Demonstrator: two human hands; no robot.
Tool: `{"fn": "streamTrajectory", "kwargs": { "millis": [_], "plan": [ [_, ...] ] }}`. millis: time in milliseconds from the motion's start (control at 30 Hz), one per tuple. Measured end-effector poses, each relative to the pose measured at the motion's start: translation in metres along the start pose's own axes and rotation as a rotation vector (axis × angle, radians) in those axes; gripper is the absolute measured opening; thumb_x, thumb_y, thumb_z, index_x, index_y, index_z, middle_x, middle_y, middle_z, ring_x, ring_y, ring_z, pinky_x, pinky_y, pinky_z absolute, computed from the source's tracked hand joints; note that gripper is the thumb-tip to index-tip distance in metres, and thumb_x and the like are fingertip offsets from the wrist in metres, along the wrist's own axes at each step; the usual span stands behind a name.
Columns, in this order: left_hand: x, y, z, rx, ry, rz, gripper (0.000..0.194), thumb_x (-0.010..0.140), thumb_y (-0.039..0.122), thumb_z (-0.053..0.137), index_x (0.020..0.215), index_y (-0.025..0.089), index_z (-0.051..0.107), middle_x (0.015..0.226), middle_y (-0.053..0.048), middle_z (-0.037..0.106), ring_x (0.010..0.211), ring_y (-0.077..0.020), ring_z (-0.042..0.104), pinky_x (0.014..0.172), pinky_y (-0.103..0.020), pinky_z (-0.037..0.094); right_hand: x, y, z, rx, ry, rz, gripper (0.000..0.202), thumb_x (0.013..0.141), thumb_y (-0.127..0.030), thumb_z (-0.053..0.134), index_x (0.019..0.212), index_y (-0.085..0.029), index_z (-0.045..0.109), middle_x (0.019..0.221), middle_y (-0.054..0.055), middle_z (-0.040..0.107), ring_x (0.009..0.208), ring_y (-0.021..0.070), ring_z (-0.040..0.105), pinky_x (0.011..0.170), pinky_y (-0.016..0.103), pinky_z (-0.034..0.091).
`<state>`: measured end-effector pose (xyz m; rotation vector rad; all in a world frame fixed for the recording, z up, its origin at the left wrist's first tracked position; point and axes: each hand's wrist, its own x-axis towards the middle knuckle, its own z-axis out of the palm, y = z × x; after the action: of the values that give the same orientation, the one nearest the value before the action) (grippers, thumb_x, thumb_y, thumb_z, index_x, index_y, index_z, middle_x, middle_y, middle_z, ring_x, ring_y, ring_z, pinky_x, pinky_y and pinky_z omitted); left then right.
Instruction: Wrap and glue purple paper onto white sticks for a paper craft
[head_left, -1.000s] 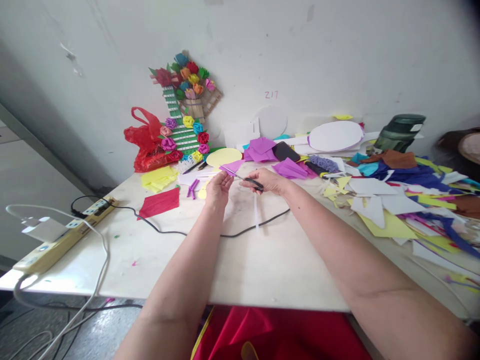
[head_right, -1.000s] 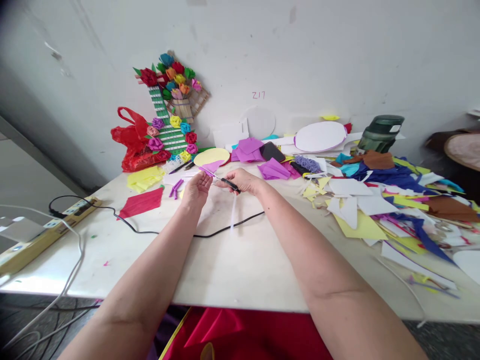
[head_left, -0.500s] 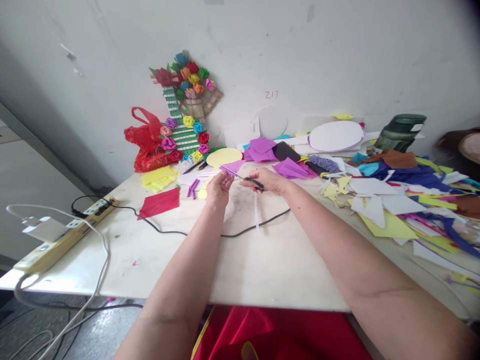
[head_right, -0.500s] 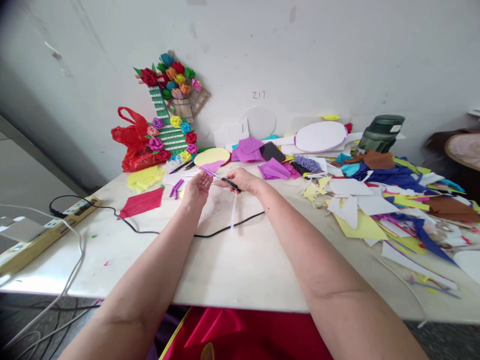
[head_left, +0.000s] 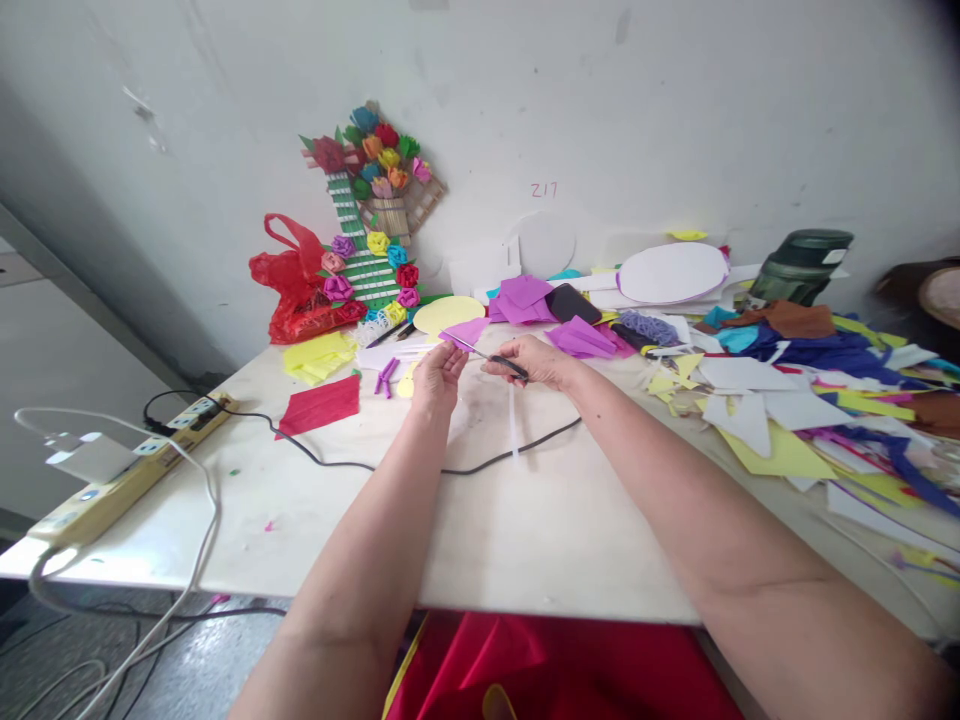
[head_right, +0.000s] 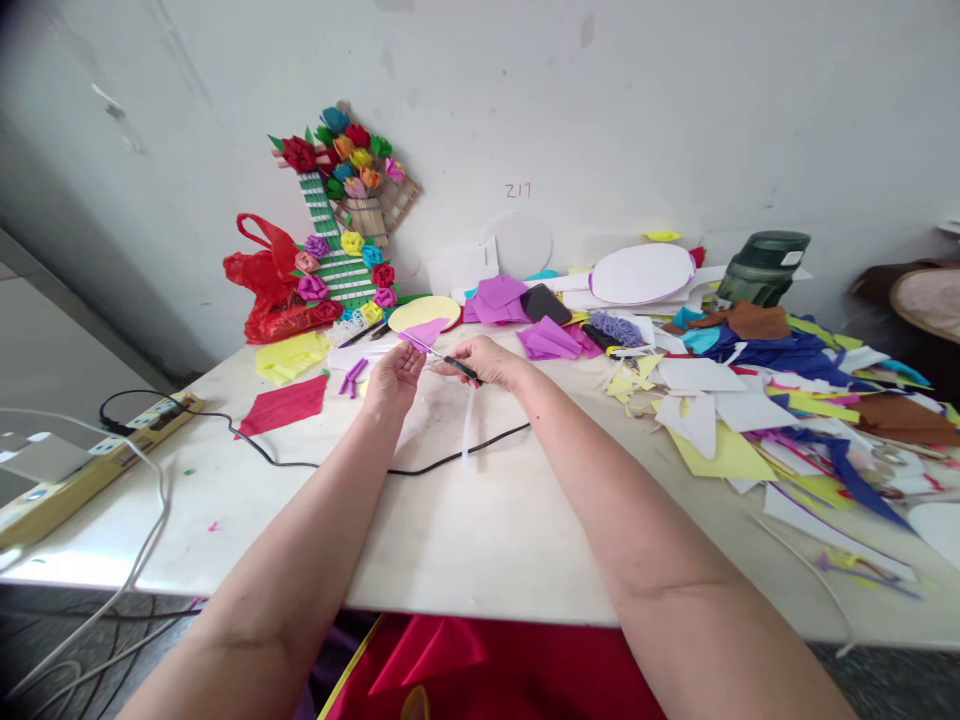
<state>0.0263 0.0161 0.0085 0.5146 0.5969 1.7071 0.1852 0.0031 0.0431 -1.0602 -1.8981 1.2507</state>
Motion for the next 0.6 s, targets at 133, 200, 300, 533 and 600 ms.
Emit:
{"fn": "streamTrajectory", "kwargs": {
  "millis": [133, 200, 300, 533, 600],
  "plan": [
    [0.0015, -0.0003, -0.0012, -0.006, -0.015, 0.004, 0.007, 0.065, 0.005, 0.059, 0.065, 0.012, 0.058, 0.059, -0.002, 0.061, 0.056, -0.0095, 0.060, 0.069, -0.025, 0.051, -0.0014, -0.0017, 0.0003, 0.003, 0.002, 0.017, 0.029, 0.062, -0.039, 0.067, 0.065, -0.012, 0.056, 0.043, -0.005, 0.045, 0.034, 0.0033, 0.036, 0.033, 0.016, 0.025],
    [0.0019, -0.0009, -0.0016, 0.001, -0.017, 0.001, 0.007, 0.065, 0.005, 0.059, 0.065, 0.012, 0.058, 0.059, -0.002, 0.061, 0.056, -0.0097, 0.060, 0.071, -0.026, 0.051, -0.0024, -0.0028, 0.0002, 0.011, -0.007, 0.035, 0.028, 0.063, -0.038, 0.067, 0.065, -0.013, 0.055, 0.043, -0.005, 0.046, 0.034, 0.0033, 0.037, 0.033, 0.015, 0.026],
    [0.0016, -0.0022, -0.0018, 0.018, -0.028, -0.009, 0.006, 0.066, 0.006, 0.058, 0.064, 0.012, 0.058, 0.059, -0.002, 0.061, 0.056, -0.0102, 0.060, 0.072, -0.027, 0.051, -0.0028, -0.0026, -0.0009, 0.032, -0.030, 0.048, 0.027, 0.064, -0.037, 0.066, 0.064, -0.013, 0.053, 0.044, -0.005, 0.047, 0.034, 0.0034, 0.039, 0.033, 0.015, 0.027],
    [-0.0014, -0.0038, -0.0007, 0.063, -0.069, -0.023, 0.004, 0.066, 0.008, 0.059, 0.064, 0.012, 0.059, 0.060, -0.003, 0.062, 0.058, -0.0102, 0.061, 0.068, -0.023, 0.050, -0.0024, -0.0018, -0.0016, 0.034, -0.023, 0.043, 0.029, 0.065, -0.039, 0.065, 0.062, -0.013, 0.051, 0.045, -0.005, 0.047, 0.034, 0.0035, 0.040, 0.033, 0.015, 0.028],
    [-0.0018, -0.0036, -0.0003, 0.064, -0.070, -0.022, 0.004, 0.066, 0.008, 0.059, 0.064, 0.012, 0.059, 0.060, -0.003, 0.061, 0.058, -0.0103, 0.061, 0.068, -0.024, 0.050, -0.0025, -0.0021, -0.0008, 0.031, -0.020, 0.042, 0.029, 0.065, -0.039, 0.065, 0.062, -0.013, 0.050, 0.045, -0.005, 0.047, 0.034, 0.0035, 0.040, 0.033, 0.015, 0.028]
  ]
}}
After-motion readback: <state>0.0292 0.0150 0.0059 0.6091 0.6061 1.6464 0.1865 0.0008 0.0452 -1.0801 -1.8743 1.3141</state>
